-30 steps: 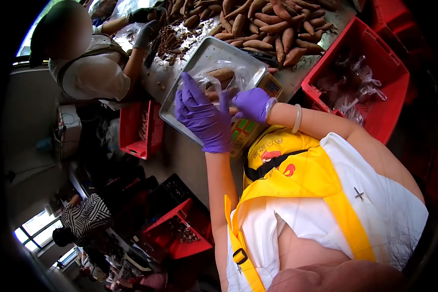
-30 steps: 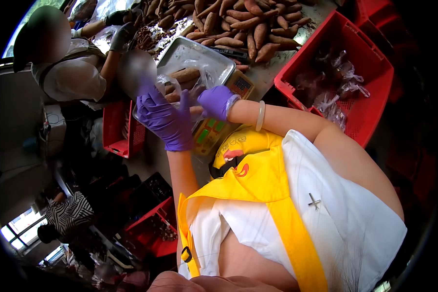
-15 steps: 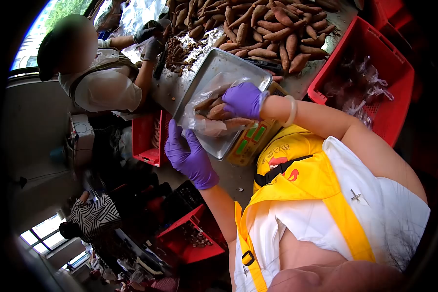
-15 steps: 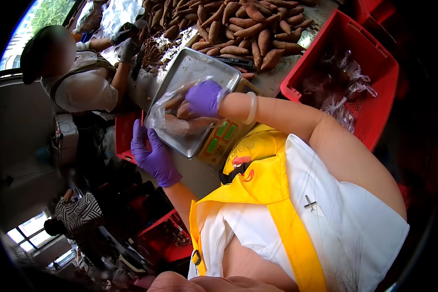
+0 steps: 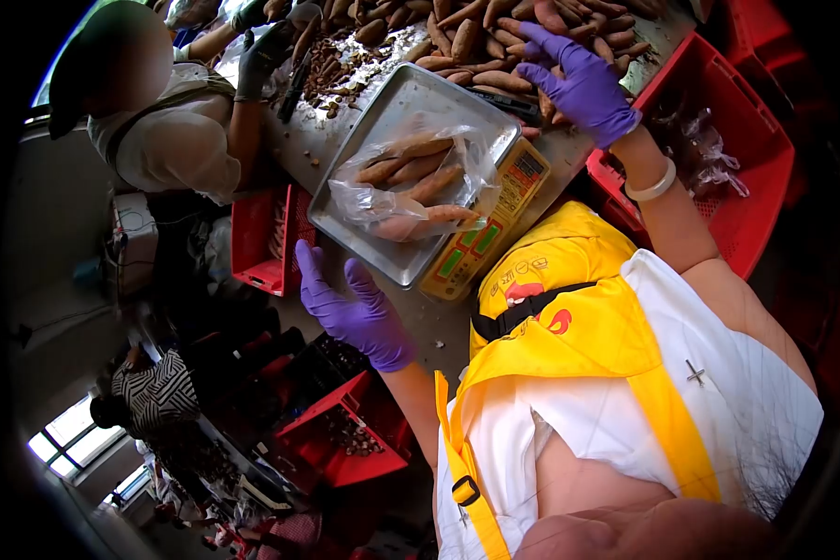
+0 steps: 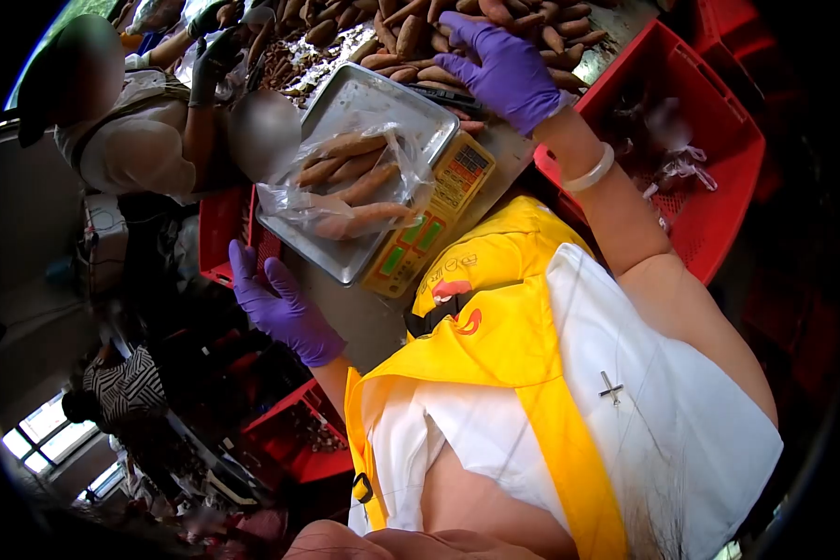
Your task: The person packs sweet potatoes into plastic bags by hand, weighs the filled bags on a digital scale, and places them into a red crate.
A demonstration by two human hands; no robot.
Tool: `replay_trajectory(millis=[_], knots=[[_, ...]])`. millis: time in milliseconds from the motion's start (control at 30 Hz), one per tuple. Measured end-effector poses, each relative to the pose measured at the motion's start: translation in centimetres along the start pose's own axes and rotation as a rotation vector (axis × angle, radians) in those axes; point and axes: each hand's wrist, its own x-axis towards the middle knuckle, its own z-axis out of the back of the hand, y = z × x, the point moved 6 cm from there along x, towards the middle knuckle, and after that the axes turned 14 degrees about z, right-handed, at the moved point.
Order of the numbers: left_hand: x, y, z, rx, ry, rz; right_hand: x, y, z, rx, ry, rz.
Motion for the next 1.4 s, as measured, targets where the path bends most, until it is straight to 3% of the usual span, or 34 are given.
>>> replay_trajectory(millis=[67,133,200,267,300,367,533,600,667,733,800,867,933,1000,1067,1100,1233,1333,1400], knots=[[-0.6,-1.4,-1.1,-0.003,0.018,-0.045,-2.4,0.6,-1.9,0.007,0.176,-0.151],[-1.5,-3.7,-2.8,0.272,-0.081,-0.351,-3.9,2.1,-3.3,-0.014,0.205,-0.128],[-1.9,-4.7,-5.3,0.267,-0.038,-0.34,-5.2,3.5,-5.2,-0.034,0.236,-0.105],[-1.4,-4.5,-8.1,0.362,-0.148,-0.496,-6.3,4.8,-8.0,-0.121,0.376,-0.013],[-0.8,-3.7,-9.0,0.451,-0.16,-0.469,-6.8,4.5,-8.9,-0.13,0.369,-0.019],[-0.1,-2.8,-8.6,0.514,-0.207,-0.418,-8.3,2.4,-11.4,-0.168,0.661,-0.193],[1.6,3.2,-4.2,0.655,-0.204,-0.144,-8.1,1.3,-8.2,-0.059,0.501,-0.281],[2.0,7.3,-3.2,0.649,0.025,0.037,-7.7,1.1,-7.4,0.03,0.424,-0.317],[1.4,7.3,-2.3,0.195,-0.026,0.085,-6.6,2.0,-6.3,0.028,0.251,-0.2],[0.6,5.9,-2.7,-0.471,0.162,0.47,-4.0,5.3,-5.2,0.038,0.125,-0.078],[0.7,0.5,-2.0,-0.563,0.327,0.371,-2.6,10.2,-6.2,0.188,0.148,0.292],[0.8,-0.5,-2.3,-1.101,0.603,0.496,-3.1,12.3,-9.9,0.327,0.455,0.333],[1.2,-1.0,-1.4,-1.2,0.649,0.475,-5.2,10.6,-14.9,0.151,0.812,0.234],[0.7,-3.7,0.0,-1.105,0.585,0.49,-6.7,7.8,-16.9,0.032,1.001,-0.004],[-0.1,-4.0,0.6,-1.127,0.547,0.611,-6.7,7.5,-16.1,0.06,0.973,0.039],[-0.3,-4.1,0.5,-1.134,0.658,0.518,-6.8,7.7,-15.8,0.096,0.955,0.074],[0.0,-3.4,0.4,-1.133,0.766,0.445,-7.1,6.7,-16.8,0.207,0.973,-0.034],[0.0,-3.5,0.4,-1.1,0.714,0.496,-4.3,8.1,-15.3,0.532,0.635,0.101],[-0.1,-3.1,0.3,-1.058,0.668,0.557,-4.7,7.7,-16.7,0.563,0.651,0.129]])
